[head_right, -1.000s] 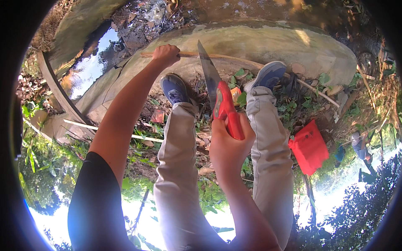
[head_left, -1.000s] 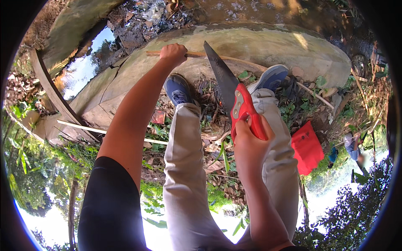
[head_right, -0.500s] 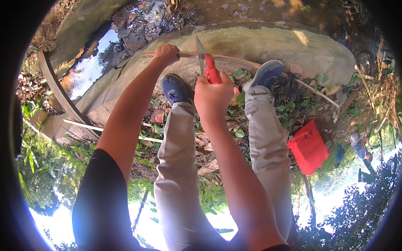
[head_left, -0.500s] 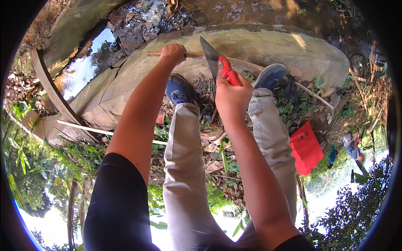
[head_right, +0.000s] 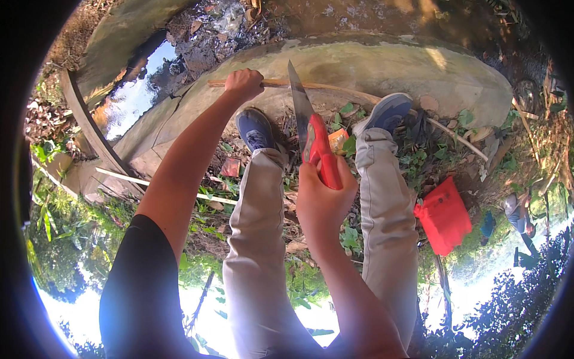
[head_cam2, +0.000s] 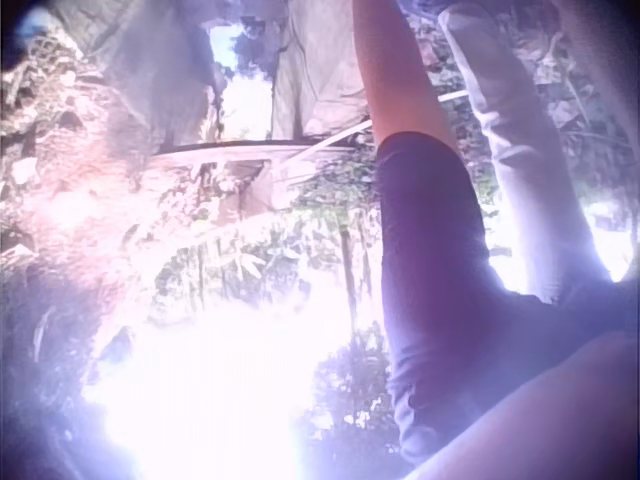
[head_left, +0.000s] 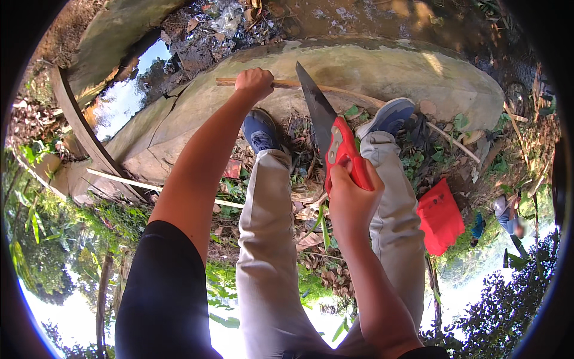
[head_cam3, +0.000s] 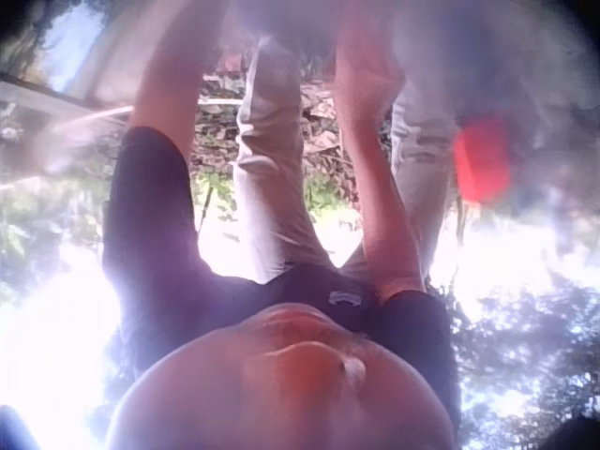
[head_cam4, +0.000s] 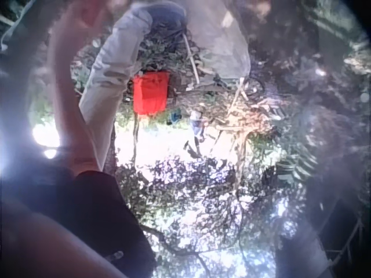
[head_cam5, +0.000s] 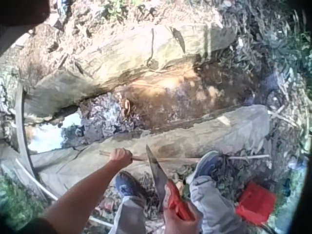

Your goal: The person uses a red hand saw to cut a long wooden plank resting on a concrete drainage ditch. After sawing through the wood, the person picks up the cut pieces and uses a larger piece of wood as a makeshift mallet to split the smaller plank into thinner strips on the ground.

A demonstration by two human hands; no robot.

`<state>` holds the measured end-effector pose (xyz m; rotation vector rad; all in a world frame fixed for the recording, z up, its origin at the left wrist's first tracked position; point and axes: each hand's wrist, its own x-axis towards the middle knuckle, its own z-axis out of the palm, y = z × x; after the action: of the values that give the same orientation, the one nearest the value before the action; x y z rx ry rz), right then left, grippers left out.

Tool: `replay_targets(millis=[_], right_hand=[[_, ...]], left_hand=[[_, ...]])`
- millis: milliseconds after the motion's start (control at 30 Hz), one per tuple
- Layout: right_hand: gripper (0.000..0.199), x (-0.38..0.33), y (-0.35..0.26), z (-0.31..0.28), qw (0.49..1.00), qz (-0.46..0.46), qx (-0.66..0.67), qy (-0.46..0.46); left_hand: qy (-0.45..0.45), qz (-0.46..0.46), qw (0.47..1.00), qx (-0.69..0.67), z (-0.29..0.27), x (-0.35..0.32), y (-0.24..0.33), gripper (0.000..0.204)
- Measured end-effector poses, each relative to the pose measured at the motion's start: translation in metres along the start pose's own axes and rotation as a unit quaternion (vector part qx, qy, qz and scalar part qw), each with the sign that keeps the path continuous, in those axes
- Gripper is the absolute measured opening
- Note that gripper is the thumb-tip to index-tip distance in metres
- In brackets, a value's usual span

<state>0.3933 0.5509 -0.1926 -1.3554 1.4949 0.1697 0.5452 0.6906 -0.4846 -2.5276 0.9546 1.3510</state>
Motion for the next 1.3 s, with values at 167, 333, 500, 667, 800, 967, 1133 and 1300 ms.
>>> replay_targets(millis=[167,333,500,667,800,967,1133,1300], right_hand=[[0.018,0.059,0.01,0.064,0.991,-0.105,-0.083,0.009],[0.02,-0.018,0.015,0.001,1.0,-0.018,-0.007,0.004],[0.014,0.036,0.024,0.057,0.997,-0.061,-0.038,0.027],[0.012,0.004,0.037,0.018,0.995,0.009,0.09,0.039],[0.016,0.037,0.016,0.028,0.996,-0.092,-0.001,-0.005],[0.017,0.005,0.007,0.018,0.996,-0.073,-0.046,0.006],[0.015,0.018,-0.002,0.006,0.995,-0.082,-0.057,-0.01],[0.015,0.005,-0.002,0.001,0.993,-0.1,-0.063,-0.01]], left_hand=[[0.002,-0.014,1.0,-0.007,0.011,0.007,-0.005,0.025],[0.018,-0.01,1.0,0.001,0.009,0.007,-0.006,0.025],[0.001,0.001,1.0,-0.011,0.006,0.014,-0.007,0.024],[-0.007,0.002,1.0,-0.014,-0.002,-0.01,0.001,0.022],[-0.018,-0.014,1.0,0.018,-0.002,-0.007,-0.001,0.025],[-0.01,-0.01,1.0,0.002,-0.004,-0.001,0.004,0.025],[-0.016,-0.02,1.0,0.013,0.008,-0.009,-0.002,0.026],[-0.001,-0.027,1.0,0.001,0.002,-0.003,0.003,0.024]])
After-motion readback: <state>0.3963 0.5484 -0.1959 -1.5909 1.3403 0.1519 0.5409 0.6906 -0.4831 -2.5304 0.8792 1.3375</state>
